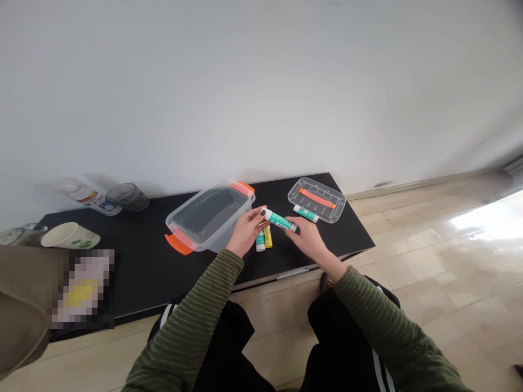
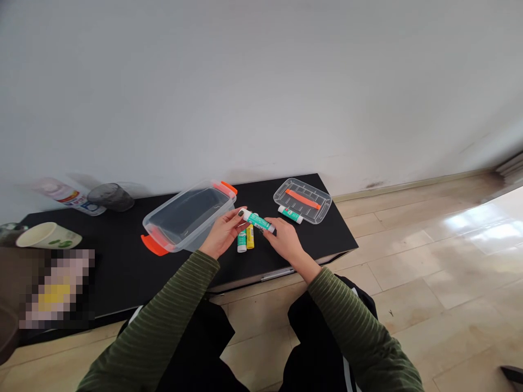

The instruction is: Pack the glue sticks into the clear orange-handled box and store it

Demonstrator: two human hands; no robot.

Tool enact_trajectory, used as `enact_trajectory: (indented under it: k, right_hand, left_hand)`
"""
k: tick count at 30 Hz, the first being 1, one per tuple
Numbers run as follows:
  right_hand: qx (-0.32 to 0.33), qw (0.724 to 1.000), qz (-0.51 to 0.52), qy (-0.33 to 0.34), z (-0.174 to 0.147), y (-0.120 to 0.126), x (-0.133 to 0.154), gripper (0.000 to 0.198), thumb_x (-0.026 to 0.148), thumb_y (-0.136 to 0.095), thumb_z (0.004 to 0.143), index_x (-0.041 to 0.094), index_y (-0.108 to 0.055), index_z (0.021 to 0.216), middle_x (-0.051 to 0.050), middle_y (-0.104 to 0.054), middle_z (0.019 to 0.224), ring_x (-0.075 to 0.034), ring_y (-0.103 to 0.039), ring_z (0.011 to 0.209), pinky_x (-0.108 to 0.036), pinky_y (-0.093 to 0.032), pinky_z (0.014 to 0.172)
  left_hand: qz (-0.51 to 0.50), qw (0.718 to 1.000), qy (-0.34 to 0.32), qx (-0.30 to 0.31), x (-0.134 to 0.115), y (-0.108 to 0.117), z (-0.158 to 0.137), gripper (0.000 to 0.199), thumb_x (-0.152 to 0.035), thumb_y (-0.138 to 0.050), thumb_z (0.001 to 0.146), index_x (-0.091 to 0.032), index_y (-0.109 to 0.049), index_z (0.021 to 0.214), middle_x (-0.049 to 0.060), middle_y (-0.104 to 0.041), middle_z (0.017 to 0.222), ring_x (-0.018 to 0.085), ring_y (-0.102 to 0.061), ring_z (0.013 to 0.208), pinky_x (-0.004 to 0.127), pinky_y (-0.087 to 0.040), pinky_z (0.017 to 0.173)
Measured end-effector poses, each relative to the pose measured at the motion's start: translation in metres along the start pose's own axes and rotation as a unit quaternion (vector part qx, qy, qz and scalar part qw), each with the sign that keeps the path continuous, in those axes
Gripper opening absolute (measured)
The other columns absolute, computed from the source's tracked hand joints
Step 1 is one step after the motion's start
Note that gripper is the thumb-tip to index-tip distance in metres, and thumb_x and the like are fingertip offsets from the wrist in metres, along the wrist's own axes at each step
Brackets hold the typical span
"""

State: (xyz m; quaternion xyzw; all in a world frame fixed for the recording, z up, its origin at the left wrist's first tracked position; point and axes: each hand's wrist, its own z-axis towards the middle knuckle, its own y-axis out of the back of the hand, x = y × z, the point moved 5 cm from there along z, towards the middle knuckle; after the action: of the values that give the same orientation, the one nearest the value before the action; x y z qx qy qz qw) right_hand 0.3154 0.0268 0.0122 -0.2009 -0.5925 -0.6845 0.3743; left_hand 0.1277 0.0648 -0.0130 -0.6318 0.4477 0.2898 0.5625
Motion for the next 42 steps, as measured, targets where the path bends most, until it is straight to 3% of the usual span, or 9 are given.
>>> enact_trajectory:
  k: [10,13,16,18,21,24,27,36,42]
  right_hand:
    - [0.051,0.995,0.042,-0.079,-0.010,0.001,-0.001,0.027,0.028,-0.059,0.086,0.021,-0.075,0.107,0.001,-0.071,0.079,-0.014,-0.060,0.068,-0.024,-0.042,0.065]
    - [0.067,0.987,0.102,-0.103,-0.009,-0.004,-0.015,0.028,0.029,-0.059,0.085,0.020,-0.073,0.107,0.001,-0.071,0.078,-0.015,-0.062,0.070,-0.024,-0.044,0.065]
    - [0.088,0.980,0.127,-0.127,-0.004,-0.010,-0.028,0.027,0.030,-0.059,0.086,0.019,-0.070,0.108,-0.001,-0.074,0.085,-0.016,-0.067,0.077,-0.025,-0.047,0.071]
    - [0.091,0.983,0.066,-0.145,0.002,-0.009,-0.034,0.024,0.030,-0.061,0.086,0.019,-0.070,0.105,-0.003,-0.075,0.089,-0.018,-0.068,0.083,-0.026,-0.047,0.074]
    - [0.090,0.976,-0.082,-0.180,0.007,-0.004,-0.038,0.023,0.032,-0.062,0.086,0.021,-0.071,0.105,-0.006,-0.075,0.097,-0.023,-0.068,0.093,-0.030,-0.047,0.079]
    - [0.119,0.955,-0.179,-0.206,0.006,-0.007,-0.035,0.029,0.036,-0.058,0.089,0.023,-0.068,0.113,-0.009,-0.073,0.107,-0.027,-0.067,0.101,-0.033,-0.047,0.080]
    - [0.143,0.939,-0.235,-0.206,0.003,-0.015,-0.028,0.030,0.037,-0.054,0.091,0.022,-0.065,0.115,-0.011,-0.072,0.110,-0.029,-0.067,0.102,-0.035,-0.048,0.080]
    - [0.149,0.934,-0.284,-0.156,-0.001,-0.036,-0.024,0.027,0.037,-0.058,0.090,0.018,-0.062,0.108,-0.014,-0.070,0.109,-0.028,-0.058,0.115,-0.032,-0.048,0.078]
    - [0.136,0.948,-0.255,-0.130,0.011,-0.035,-0.027,0.031,0.048,-0.057,0.092,0.019,-0.067,0.098,-0.011,-0.070,0.105,-0.027,-0.059,0.108,-0.033,-0.047,0.077]
  left_hand:
    - [0.045,0.998,0.003,0.031,0.007,-0.005,-0.005,0.040,-0.036,-0.082,0.073,-0.015,-0.073,0.106,0.010,-0.072,0.108,0.021,-0.067,0.102,0.037,-0.053,0.096]
    - [0.082,0.995,-0.005,0.049,0.008,-0.008,0.001,0.043,-0.039,-0.080,0.074,-0.016,-0.072,0.110,0.011,-0.072,0.113,0.022,-0.066,0.106,0.038,-0.052,0.097]
    - [0.195,0.978,-0.045,0.062,0.009,-0.009,0.015,0.043,-0.042,-0.072,0.081,-0.017,-0.070,0.117,0.011,-0.072,0.117,0.024,-0.066,0.109,0.039,-0.051,0.099]
    - [0.317,0.942,-0.093,0.050,0.009,-0.009,0.025,0.040,-0.038,-0.064,0.087,-0.019,-0.068,0.122,0.011,-0.069,0.124,0.026,-0.064,0.114,0.041,-0.049,0.102]
    - [0.501,0.849,-0.168,0.021,0.012,-0.007,0.037,0.042,-0.025,-0.054,0.090,-0.018,-0.063,0.131,0.012,-0.062,0.138,0.027,-0.055,0.129,0.044,-0.039,0.113]
    - [0.618,0.764,-0.185,0.023,0.022,-0.006,0.043,0.046,-0.017,-0.049,0.089,-0.012,-0.060,0.133,0.015,-0.058,0.143,0.028,-0.049,0.135,0.045,-0.035,0.117]
    - [0.662,0.728,-0.173,0.035,0.031,-0.004,0.048,0.048,-0.013,-0.048,0.086,-0.013,-0.062,0.131,0.016,-0.059,0.141,0.030,-0.052,0.132,0.046,-0.038,0.114]
    - [0.653,0.737,-0.171,0.032,0.034,-0.002,0.052,0.034,-0.011,-0.050,0.085,-0.018,-0.067,0.114,0.015,-0.068,0.113,0.031,-0.062,0.110,0.044,-0.047,0.098]
    - [0.612,0.761,-0.215,0.003,0.018,-0.009,0.042,0.033,-0.010,-0.047,0.086,-0.020,-0.064,0.113,0.012,-0.065,0.110,0.028,-0.062,0.106,0.042,-0.047,0.095]
